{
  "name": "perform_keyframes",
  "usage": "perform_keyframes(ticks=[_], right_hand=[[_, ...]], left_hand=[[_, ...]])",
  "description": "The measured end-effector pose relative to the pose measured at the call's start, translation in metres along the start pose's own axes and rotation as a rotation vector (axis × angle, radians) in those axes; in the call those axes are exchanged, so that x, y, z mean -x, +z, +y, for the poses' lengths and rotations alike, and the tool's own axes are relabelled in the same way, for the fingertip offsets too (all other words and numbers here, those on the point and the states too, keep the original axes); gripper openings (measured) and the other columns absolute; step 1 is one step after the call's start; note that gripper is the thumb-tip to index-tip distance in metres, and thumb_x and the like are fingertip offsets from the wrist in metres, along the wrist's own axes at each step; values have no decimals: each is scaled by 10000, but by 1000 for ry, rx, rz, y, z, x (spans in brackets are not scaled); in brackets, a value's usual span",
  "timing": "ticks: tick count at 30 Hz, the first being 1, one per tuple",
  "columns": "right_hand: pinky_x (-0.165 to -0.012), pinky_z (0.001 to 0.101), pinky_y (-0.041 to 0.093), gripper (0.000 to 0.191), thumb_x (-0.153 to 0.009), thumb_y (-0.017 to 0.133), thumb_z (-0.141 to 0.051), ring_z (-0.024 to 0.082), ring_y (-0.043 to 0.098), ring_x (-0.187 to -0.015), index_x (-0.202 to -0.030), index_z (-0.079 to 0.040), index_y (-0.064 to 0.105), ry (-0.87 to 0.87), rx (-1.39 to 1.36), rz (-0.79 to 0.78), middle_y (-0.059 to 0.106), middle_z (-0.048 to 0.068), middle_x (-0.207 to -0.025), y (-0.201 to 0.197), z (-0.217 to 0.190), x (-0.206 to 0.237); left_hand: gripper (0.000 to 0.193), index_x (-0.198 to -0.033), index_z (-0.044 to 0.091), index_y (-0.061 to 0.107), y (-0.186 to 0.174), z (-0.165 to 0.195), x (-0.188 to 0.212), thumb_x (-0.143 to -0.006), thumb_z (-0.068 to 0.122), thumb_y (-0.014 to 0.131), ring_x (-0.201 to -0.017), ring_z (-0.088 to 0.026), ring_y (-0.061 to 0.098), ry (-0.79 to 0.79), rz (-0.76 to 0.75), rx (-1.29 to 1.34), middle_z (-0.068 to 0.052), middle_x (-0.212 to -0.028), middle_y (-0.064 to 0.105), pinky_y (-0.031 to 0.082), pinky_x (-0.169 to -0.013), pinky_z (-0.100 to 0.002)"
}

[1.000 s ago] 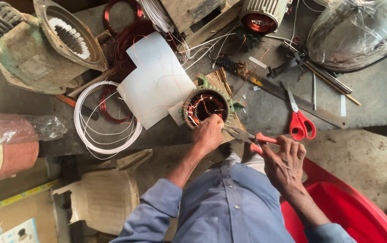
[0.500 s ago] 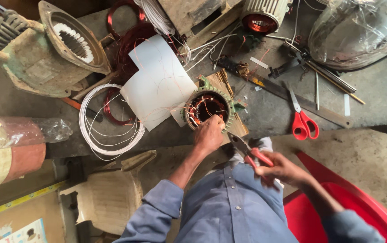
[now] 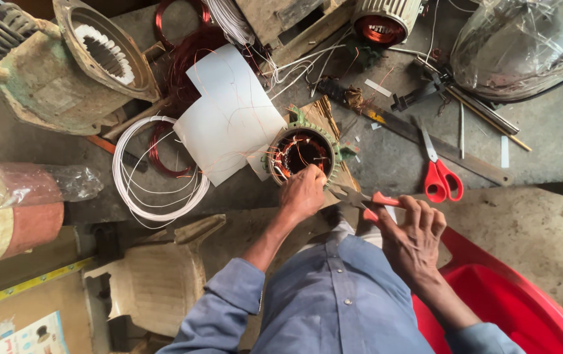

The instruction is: The person works on an electric motor stator on a cluttered workbench, using pliers to cut and trim copper wire ends inside the stator and pressing the wound copper coils into place by hand. They pick up wire ends, cut them, and continue arranging the coil windings in the slots.

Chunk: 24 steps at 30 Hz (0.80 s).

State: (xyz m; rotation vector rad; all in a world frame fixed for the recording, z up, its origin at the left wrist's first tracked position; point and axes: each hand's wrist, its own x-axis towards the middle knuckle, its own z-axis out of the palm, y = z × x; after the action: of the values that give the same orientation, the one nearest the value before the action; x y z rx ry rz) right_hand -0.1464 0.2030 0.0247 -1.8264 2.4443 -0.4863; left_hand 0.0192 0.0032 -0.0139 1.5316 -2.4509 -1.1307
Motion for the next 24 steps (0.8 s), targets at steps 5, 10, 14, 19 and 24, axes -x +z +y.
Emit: perform_keyframes(ticks=[5,10,14,19,24], right_hand=[[-995,496,339,260,-846,706,-243,310,483,-1212,-1101,-285,730,17,83,-43,533,61,-1287,-4,-4,-6],[-962,481,349,257,-842,699,-252,299,493,-1164,-1093,-290,738,20,95,-56,531,54,-1253,-1,-1,-1],[-851,485,409,233,-824,706,-262,314,566,-1035,-1052,-224,741,-26,23,-44,595,77,-1182,9,7,1],[-614,459,571,256,-924,674,-343,328,715,-728,-980,-96,710,278,-779,-763,729,124,-928,42,35,-5],[-592,439,615,331,-959,615,-312,306,741,-666,-984,15,664,800,-1676,-1256,749,202,-804,65,63,7]], left_hand=[[189,-968,98,624,0,0,0,-963,259,525,-927,-390,685,-19,-11,7,-140,-987,724,509,-791,-513],[195,-965,91,617,0,1,0,-960,267,532,-918,-382,690,-7,-10,12,-145,-960,721,512,-784,-506],[193,-962,89,618,-1,2,0,-961,264,536,-914,-380,692,-5,-14,17,-145,-953,723,513,-782,-501],[149,-970,92,625,-2,2,0,-956,224,557,-930,-374,693,3,-19,-16,-136,-984,727,512,-783,-496],[109,-972,107,637,-3,2,-2,-935,196,586,-967,-356,698,-10,-68,-18,-122,-996,737,514,-797,-486]])
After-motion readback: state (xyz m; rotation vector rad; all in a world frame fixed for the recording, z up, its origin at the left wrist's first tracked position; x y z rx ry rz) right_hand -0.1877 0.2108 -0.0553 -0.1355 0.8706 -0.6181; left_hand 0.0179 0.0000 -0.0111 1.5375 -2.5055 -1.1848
